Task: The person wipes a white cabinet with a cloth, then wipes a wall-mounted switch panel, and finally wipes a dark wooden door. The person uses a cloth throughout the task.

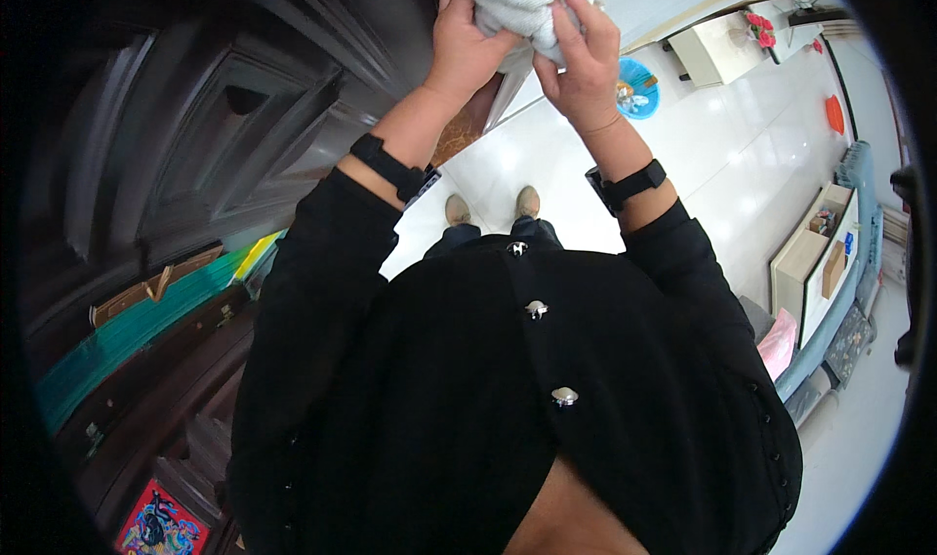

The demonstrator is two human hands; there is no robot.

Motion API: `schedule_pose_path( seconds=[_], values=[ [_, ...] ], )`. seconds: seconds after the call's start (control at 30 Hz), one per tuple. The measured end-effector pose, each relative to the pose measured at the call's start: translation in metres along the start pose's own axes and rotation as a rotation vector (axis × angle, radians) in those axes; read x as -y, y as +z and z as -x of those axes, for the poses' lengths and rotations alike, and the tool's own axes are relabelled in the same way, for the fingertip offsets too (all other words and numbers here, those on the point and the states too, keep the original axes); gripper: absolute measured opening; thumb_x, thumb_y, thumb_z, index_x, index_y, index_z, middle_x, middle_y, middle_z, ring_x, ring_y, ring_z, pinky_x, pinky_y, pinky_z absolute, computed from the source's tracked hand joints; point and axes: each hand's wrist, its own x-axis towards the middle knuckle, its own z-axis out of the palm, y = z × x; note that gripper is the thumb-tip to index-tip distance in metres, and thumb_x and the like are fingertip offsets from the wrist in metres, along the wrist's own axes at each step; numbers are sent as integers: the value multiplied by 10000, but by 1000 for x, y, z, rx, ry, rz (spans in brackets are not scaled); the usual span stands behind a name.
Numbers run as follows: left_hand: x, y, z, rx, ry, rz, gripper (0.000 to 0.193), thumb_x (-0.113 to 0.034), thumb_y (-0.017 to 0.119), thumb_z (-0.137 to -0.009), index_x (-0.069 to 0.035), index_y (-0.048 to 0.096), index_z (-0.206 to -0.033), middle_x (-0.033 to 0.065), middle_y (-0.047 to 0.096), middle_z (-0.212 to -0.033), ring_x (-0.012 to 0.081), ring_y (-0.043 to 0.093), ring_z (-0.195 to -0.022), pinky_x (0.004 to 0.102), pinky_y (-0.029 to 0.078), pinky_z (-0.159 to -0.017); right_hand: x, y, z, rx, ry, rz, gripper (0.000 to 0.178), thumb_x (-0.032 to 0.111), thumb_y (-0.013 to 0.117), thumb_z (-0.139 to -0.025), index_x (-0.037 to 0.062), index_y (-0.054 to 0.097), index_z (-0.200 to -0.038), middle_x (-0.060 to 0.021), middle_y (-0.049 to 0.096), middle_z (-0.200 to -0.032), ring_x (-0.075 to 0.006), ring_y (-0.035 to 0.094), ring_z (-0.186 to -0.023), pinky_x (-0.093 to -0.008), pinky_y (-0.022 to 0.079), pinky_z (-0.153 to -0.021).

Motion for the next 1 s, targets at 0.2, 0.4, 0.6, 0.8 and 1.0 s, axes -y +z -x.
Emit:
schedule_pose_path(
  seconds=[0.2,0.4,0.6,0.8,1.0],
  values=[
    [1,7,4,13,-97,87,671,-24,775,-742,-4,528,-1366,134,525,-1345,264,543,-1253,362,436,-1058,4,7,9,-15,-15,18,594,253,800,-819,15,583,-1318,-181,492,-1400,-333,499,-1229,-422,429,-1028],
    [8,9,6,-47,1,20,737,-85,808,-731,-19,494,-1394,161,519,-1344,302,525,-1276,380,431,-1061,4,17,19,-49,40,18,499,101,758,-815,66,604,-1289,-159,522,-1359,-334,518,-1195,-419,456,-993],
    [28,3,14,-20,76,-67,720,-136,863,-716,-28,515,-1337,143,527,-1310,277,594,-1173,360,478,-991,7,26,29,-71,124,-27,531,11,748,-732,108,608,-1235,-118,564,-1295,-356,530,-1140,-438,471,-966],
    [35,9,27,24,-66,-118,836,-189,877,-702,1,438,-1388,189,426,-1403,363,504,-1275,422,441,-1050,8,27,37,-21,189,-38,509,-26,763,-728,82,589,-1194,-137,567,-1255,-351,561,-1103,-426,480,-929],
    [44,16,41,-1,-274,60,800,-114,868,-694,-14,448,-1367,146,439,-1352,300,521,-1234,375,442,-1040,10,34,51,-34,313,-189,490,-48,745,-688,88,614,-1140,-123,567,-1227,-345,539,-1101,-420,466,-941]
  ],
)
